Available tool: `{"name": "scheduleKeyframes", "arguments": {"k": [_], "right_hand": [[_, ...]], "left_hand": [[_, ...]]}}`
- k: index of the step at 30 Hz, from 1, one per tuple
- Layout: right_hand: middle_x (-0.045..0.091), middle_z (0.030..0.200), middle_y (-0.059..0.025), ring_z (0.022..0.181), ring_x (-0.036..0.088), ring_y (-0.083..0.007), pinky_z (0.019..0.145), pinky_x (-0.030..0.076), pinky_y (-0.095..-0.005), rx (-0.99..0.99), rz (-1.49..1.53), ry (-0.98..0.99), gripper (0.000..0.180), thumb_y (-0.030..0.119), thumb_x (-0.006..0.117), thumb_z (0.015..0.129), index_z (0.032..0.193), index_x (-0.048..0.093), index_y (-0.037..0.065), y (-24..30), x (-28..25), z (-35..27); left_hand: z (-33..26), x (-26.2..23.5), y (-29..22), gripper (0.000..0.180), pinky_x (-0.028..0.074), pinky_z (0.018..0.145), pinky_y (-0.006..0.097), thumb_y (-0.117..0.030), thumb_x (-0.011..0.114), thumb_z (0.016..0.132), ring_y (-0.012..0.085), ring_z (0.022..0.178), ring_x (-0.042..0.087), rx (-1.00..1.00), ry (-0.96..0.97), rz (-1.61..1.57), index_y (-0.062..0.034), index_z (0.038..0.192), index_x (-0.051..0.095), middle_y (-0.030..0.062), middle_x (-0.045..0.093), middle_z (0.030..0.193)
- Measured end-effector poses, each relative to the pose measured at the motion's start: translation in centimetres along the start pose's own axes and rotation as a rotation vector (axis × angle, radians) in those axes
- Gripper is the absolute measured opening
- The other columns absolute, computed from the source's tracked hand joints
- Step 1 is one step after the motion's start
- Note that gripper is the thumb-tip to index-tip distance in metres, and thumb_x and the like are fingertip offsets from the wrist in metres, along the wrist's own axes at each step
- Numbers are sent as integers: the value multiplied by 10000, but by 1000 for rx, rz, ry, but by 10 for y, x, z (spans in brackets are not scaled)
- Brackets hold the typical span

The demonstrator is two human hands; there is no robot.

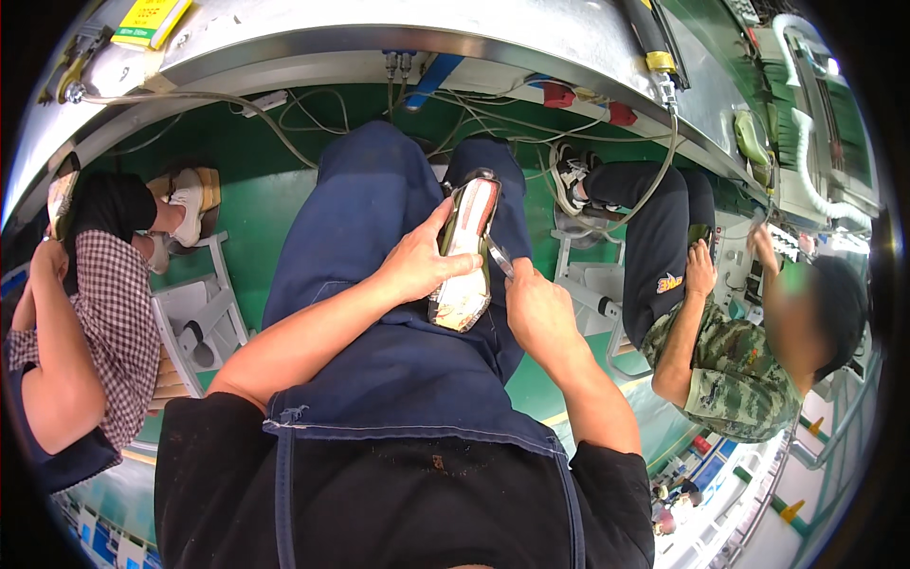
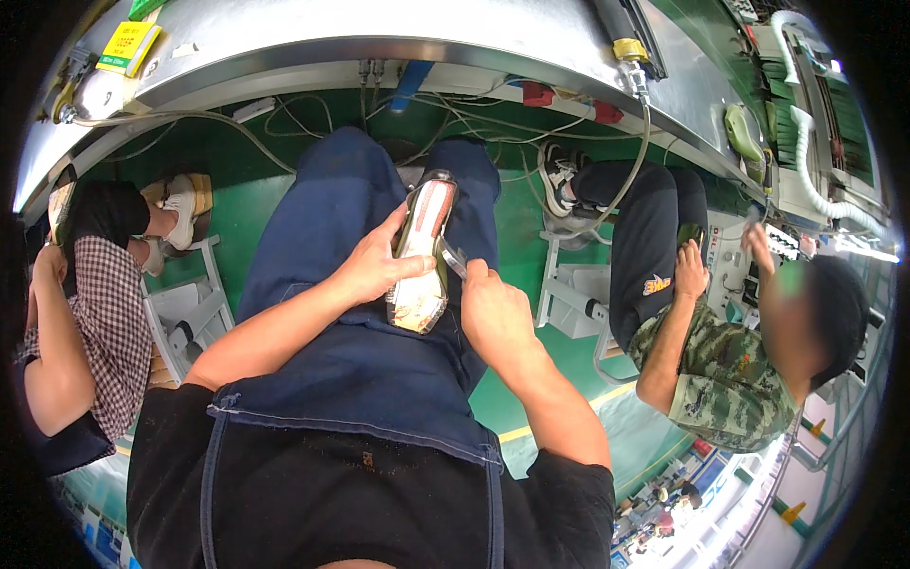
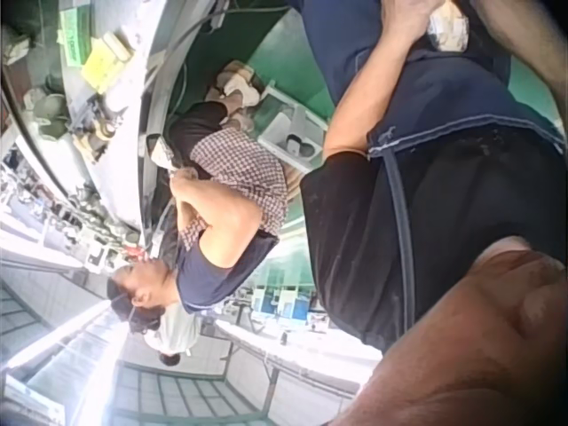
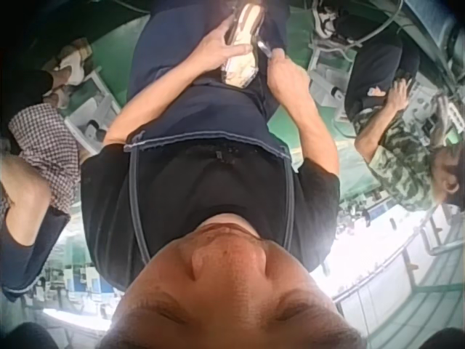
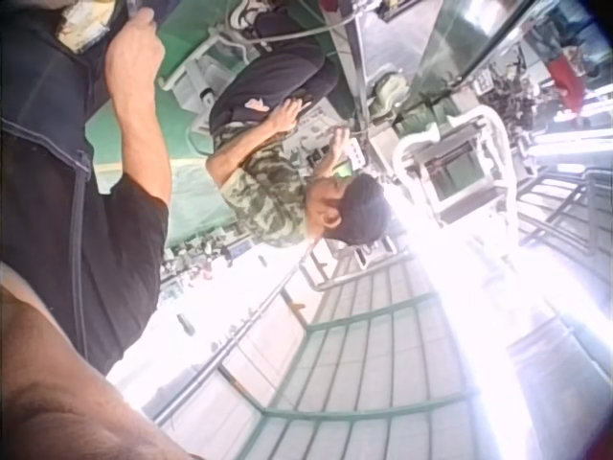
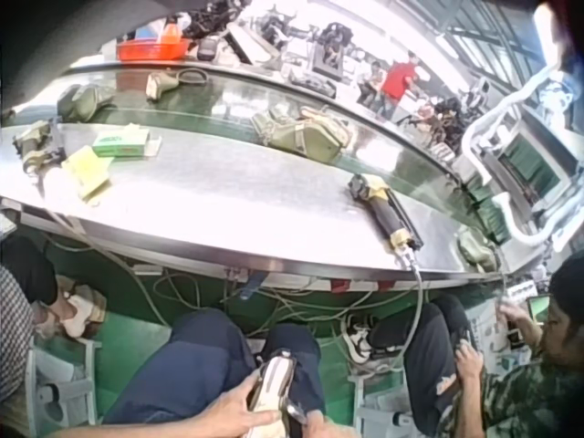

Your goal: The person assembles green slippers on a factory assembly line. They pick up a slipper, use pliers to secure a metal band around the heel, and then use a pneumatic nail gun to fasten the sole. The person repeats this process for multiple slippers, placing the finished items on the conveyor belt.

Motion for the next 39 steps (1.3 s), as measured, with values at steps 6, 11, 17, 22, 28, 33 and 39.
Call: {"name": "scheduleKeyframes", "arguments": {"k": [6, 11, 17, 22, 28, 33, 39], "right_hand": [[689, 857, -221, 732, 739, -380, 648, 606, -455, -76, -131, -57, 117, 71, 593, 928, 988, 519, 4, 7, 4, 1], [662, 778, -100, 683, 744, -219, 499, 578, -324, -157, -482, -140, 149, 92, 661, 868, 929, 535, 43, 27, -7, -1], [609, 745, -50, 640, 679, -166, 439, 519, -286, -122, -686, -251, 186, 116, 682, 839, 949, 588, -1, 39, -7, -5], [623, 778, -82, 656, 662, -173, 465, 510, -281, -75, -769, -271, 237, 134, 681, 843, 1005, 616, -28, 47, -7, -8], [679, 834, -162, 715, 725, -297, 589, 590, -384, -169, -458, -196, 197, 81, 665, 867, 1009, 587, -31, 34, -10, -10], [679, 1064, -354, 970, 675, -526, 848, 549, -561, 0, 123, 238, 347, 57, 583, 992, 1314, 514, -52, -6, -23, -3], [668, 1075, -269, 935, 678, -479, 792, 554, -548, -259, 389, -259, 831, 13, 577, 963, 1676, 178, 163, 11, -30, 15]], "left_hand": [[-6, 0, -10, 1109, 447, 1133, 401, -367, 833, 792, 352, 1321, 618, -17, 38, -54, -44, 1666, 233, 260, 623, 1419], [-7, 0, -14, 1006, 494, 1067, 358, -321, 822, 824, 276, 1204, 684, -38, 125, -198, -31, 1642, 312, 190, 693, 1315], [2, -13, -30, 742, 617, 587, 373, -666, 621, 954, 224, 824, 765, -327, 233, -25, 32, 1184, 728, 163, 766, 1051], [29, -11, -43, 697, 607, 528, 358, -605, 707, 899, 239, 621, 741, -373, 260, 310, 90, 933, 758, 185, 748, 789], [36, -11, -29, 628, 629, 536, 368, -518, 731, 867, 259, 625, 748, -353, 270, 369, 106, 933, 750, 191, 748, 786], [34, -11, -29, 602, 585, 503, 349, -494, 760, 886, 227, 556, 707, -295, 242, 406, 107, 853, 752, 177, 728, 718], [29, -9, -29, 572, 594, 546, 334, -477, 752, 885, 225, 601, 721, -294, 266, 403, 94, 907, 759, 172, 743, 772]]}}
Point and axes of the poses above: each hand's wrist, its own z-axis towards the middle knuckle, its own x-axis out of the palm, y = z × x, the point moved 9 cm from there along z, towards the middle knuckle
